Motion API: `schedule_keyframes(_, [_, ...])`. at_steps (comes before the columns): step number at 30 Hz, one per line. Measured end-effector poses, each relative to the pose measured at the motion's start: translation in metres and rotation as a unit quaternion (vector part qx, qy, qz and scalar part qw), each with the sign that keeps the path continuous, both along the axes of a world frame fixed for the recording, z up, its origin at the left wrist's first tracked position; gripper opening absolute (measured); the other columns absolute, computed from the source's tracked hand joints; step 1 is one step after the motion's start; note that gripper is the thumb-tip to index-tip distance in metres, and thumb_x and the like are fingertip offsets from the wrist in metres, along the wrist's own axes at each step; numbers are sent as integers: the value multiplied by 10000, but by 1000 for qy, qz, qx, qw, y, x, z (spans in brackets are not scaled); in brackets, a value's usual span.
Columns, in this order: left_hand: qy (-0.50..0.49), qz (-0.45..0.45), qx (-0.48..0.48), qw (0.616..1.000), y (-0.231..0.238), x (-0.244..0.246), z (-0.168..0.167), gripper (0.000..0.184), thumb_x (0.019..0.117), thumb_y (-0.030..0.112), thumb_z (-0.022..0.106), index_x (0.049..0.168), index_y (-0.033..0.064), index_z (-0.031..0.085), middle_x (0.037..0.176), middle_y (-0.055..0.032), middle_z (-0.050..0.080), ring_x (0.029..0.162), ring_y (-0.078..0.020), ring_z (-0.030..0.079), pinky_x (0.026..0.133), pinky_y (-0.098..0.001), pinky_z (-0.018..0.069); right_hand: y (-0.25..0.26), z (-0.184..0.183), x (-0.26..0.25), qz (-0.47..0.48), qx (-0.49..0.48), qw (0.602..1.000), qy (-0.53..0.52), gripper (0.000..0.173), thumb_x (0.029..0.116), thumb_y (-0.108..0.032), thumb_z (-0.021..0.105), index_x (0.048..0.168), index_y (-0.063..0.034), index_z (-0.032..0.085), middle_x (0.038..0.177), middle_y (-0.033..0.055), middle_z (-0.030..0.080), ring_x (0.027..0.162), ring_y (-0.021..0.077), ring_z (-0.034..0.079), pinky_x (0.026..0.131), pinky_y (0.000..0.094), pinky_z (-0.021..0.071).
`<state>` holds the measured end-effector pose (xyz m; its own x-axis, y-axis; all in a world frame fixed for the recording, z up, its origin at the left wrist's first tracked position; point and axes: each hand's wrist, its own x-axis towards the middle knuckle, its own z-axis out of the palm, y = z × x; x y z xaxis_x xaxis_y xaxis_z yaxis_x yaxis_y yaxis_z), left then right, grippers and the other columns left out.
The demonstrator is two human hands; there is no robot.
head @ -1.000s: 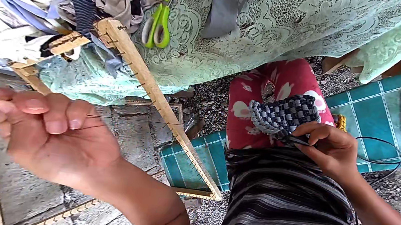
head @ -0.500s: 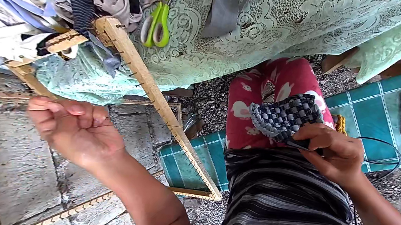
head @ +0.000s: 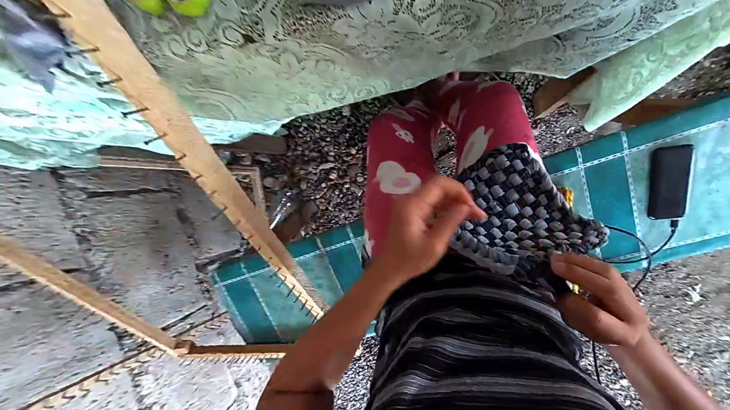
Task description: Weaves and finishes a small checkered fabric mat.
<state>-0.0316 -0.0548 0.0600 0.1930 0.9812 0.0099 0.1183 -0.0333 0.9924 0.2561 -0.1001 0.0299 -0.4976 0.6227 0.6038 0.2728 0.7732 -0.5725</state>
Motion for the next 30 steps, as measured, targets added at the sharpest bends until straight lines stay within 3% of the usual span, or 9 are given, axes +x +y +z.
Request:
schedule_keyframes(3, [-81, -92, -93, 988, -20, 46, -21, 132, 1010, 14, 511, 1061, -62, 605, 913, -110, 731, 770, -135, 726, 725, -318, 629, -30, -3, 9, -122, -32, 992, -13, 65, 988, -85, 601, 999, -128, 554, 1116, 58, 530, 1106, 164, 543, 986, 296, 464])
schedule_keyframes(6, [-83, -115, -156, 977, -42, 63, -33, 144, 1030, 23, 494, 1086, -60, 596, 940, -91, 735, 783, -118, 734, 742, -309, 635, -68, -12, 14, -196, -87, 977, -17, 64, 1005, -78, 554, 954, -109, 532, 998, 81, 559, 968, 159, 602, 891, 272, 524])
schedule_keyframes(11, [-37, -155, -165, 973, -51, 63, -32, 169, 1031, 30, 482, 1106, -65, 600, 962, -119, 745, 826, -158, 759, 782, -346, 646, -113, -14, 15, -243, -237, 941, -11, 57, 986, -104, 582, 979, -47, 574, 1015, 115, 674, 1005, 144, 671, 899, 241, 549])
schedule_keyframes(14, [-49, -152, -189, 969, -49, 63, -30, 152, 1047, 26, 456, 1117, -49, 568, 969, -116, 736, 823, -172, 761, 779, -361, 655, -124, -5, 8, -286, -490, 810, 145, 224, 988, -146, 559, 1200, -92, 509, 1100, -61, 697, 1002, 26, 675, 893, 249, 572])
schedule_keyframes(16, [-55, -142, -199, 968, -50, 62, -30, 149, 1050, 23, 443, 1116, -42, 559, 969, -114, 734, 824, -179, 764, 773, -368, 659, -119, 6, 4, -305, -606, 697, 231, 199, 1033, -171, 410, 1149, -86, 547, 1030, -60, 687, 955, 49, 670, 903, 287, 565])
schedule_keyframes(17, [-57, -139, -200, 968, -50, 62, -30, 150, 1050, 24, 439, 1120, -41, 555, 972, -114, 734, 829, -180, 765, 776, -368, 659, -117, 12, 4, -291, -626, 687, 228, 279, 1056, -239, 390, 1132, -69, 597, 1030, -58, 692, 965, 38, 661, 919, 282, 552])
schedule_keyframes(21, [-63, -126, -189, 972, -55, 63, -29, 152, 1048, 28, 441, 1128, -41, 550, 980, -105, 729, 843, -173, 764, 785, -361, 658, -106, 32, -8, -228, -624, 738, 120, 460, 1012, -405, 562, 1186, 13, 642, 1114, -34, 669, 1028, -46, 609, 940, 192, 515])
schedule_keyframes(26, [-68, -105, -173, 977, -58, 64, -30, 126, 1054, 27, 445, 1111, -19, 548, 975, -88, 739, 827, -156, 763, 757, -336, 656, -92, 30, -24, -313, -598, 712, 194, 140, 1030, -128, 494, 954, -107, 609, 748, -129, 603, 671, -56, 566, 660, 146, 491])
schedule_keyframes(30, [-84, -85, -179, 977, -60, 62, -29, 116, 1053, 15, 445, 1112, -20, 538, 976, -102, 739, 830, -170, 766, 765, -352, 658, -93, 34, -25, -325, -622, 660, 267, 157, 1020, -62, 486, 928, -106, 605, 832, -58, 685, 788, 46, 670, 834, 278, 585])
